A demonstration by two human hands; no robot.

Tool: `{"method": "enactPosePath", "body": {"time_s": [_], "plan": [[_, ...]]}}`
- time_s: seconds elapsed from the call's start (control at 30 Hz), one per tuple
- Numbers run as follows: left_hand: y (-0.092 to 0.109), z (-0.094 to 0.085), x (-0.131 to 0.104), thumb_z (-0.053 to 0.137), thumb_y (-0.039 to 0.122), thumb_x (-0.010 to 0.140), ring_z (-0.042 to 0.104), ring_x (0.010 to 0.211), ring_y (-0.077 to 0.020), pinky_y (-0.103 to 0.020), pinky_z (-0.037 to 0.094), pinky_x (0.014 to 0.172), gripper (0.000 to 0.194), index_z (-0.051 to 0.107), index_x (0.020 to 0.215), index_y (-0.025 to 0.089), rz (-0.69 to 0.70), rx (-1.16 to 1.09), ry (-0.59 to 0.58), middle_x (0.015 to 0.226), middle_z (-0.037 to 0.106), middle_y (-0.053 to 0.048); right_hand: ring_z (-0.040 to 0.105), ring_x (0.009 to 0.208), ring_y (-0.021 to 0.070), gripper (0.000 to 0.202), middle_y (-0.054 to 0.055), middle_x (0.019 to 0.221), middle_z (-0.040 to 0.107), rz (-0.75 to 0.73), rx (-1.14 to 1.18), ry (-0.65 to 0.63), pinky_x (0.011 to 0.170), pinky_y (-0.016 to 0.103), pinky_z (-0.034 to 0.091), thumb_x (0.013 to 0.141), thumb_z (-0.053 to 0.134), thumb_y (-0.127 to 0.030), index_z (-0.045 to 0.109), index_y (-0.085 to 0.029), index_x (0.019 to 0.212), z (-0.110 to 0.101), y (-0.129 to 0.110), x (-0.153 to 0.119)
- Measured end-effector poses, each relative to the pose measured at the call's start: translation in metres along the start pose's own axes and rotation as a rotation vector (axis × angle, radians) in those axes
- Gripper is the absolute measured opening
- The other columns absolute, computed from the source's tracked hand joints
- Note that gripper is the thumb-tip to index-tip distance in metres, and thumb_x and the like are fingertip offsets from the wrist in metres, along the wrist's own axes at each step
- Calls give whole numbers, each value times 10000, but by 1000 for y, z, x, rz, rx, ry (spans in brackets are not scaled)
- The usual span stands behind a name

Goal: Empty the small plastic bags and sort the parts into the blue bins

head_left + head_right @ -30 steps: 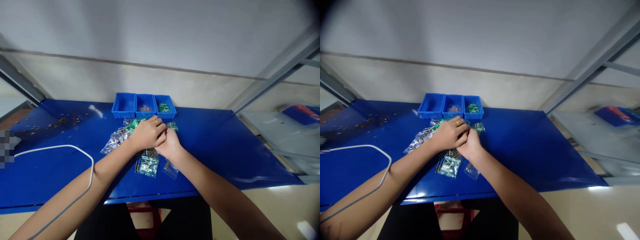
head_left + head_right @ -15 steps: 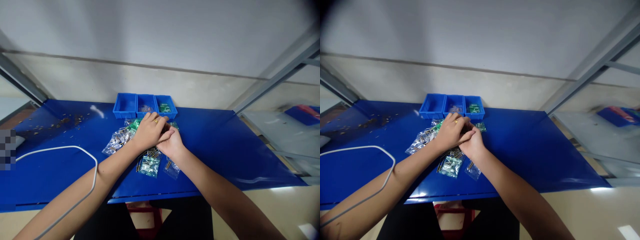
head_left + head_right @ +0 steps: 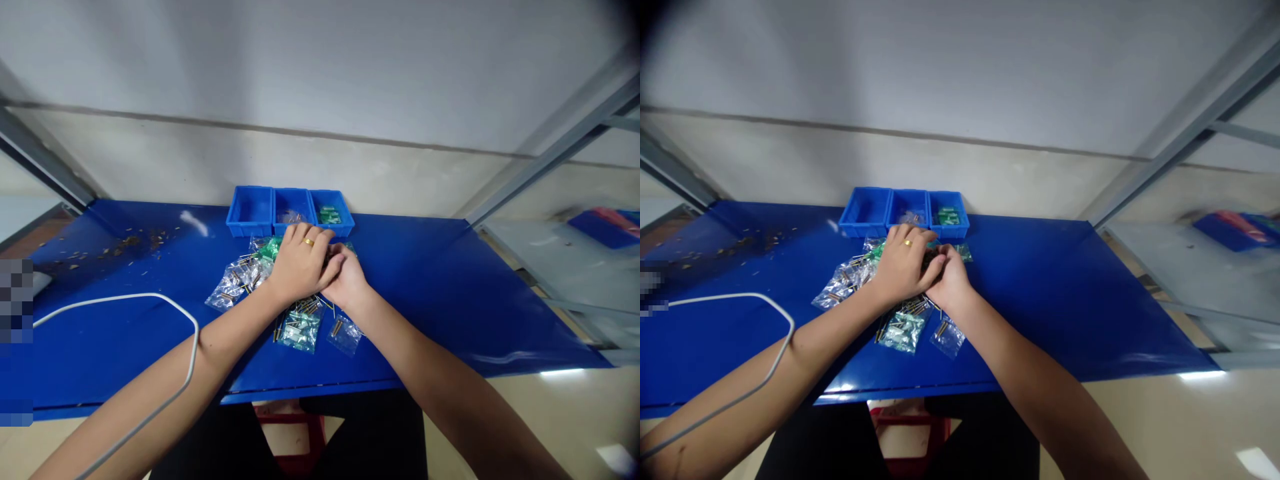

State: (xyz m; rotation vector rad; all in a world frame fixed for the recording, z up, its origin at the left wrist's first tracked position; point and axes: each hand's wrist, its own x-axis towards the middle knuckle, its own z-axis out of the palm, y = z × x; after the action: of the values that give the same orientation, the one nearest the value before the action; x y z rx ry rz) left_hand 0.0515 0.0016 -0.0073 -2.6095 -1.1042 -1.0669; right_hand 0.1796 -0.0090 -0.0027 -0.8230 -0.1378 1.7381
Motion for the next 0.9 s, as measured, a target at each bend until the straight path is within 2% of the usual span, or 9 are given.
{"method": "enactPosePath", "body": {"time_s": [0.13, 0.27, 0.4, 0.53, 0.7, 0.9], "plan": [[4, 4, 1, 574, 343, 1117, 686, 1342, -448, -625, 534, 1140, 463, 711, 1486, 99, 23, -23, -60, 1409, 798, -265, 769, 852, 207, 184, 17, 881, 802, 26, 9, 42, 751, 266, 658, 1030, 570, -193, 710, -260, 930, 3, 0, -2], [7, 3, 1, 575, 330, 1103, 708, 1378, -445, -605, 552, 1186, 541, 667, 1540, 25, -51, -66, -118, 1456, 798, -291, 704, 754, 195, 262, 7, 800, 761, -21, -65, 105, 696, 260, 618, 1082, 544, -190, 707, -245, 884, 9, -2, -4], [10, -4, 0, 535, 298, 1118, 758, 1254, -393, -572, 599, 1133, 463, 692, 1497, 84, -65, -97, -182, 1297, 853, -218, 739, 813, 210, 313, 27, 847, 805, -35, -99, 71, 743, 283, 644, 1119, 529, -214, 736, -238, 886, 11, -2, -7], [13, -7, 1, 528, 287, 1122, 760, 1124, -356, -553, 623, 1035, 399, 725, 1411, 95, -87, -69, -186, 1159, 850, -182, 738, 805, 209, 326, 17, 775, 783, -15, -95, 113, 759, 287, 654, 1095, 530, -162, 722, -236, 842, 16, -2, -12], [10, -1, 1, 535, 273, 1146, 743, 1156, -353, -534, 602, 1035, 381, 745, 1393, 73, -61, -62, -131, 1167, 832, -176, 728, 743, 180, 381, 31, 762, 781, 2, -23, 128, 707, 241, 632, 1107, 498, -171, 703, -224, 791, 19, -4, -13], [4, 12, 1, 630, 335, 1181, 725, 1163, -364, -537, 560, 1028, 233, 740, 1355, 226, -87, -70, -80, 1160, 845, -129, 760, 739, 205, 395, 38, 792, 805, -4, 70, 86, 676, 266, 662, 1163, 522, -318, 728, -238, 836, 11, -4, -3]]}}
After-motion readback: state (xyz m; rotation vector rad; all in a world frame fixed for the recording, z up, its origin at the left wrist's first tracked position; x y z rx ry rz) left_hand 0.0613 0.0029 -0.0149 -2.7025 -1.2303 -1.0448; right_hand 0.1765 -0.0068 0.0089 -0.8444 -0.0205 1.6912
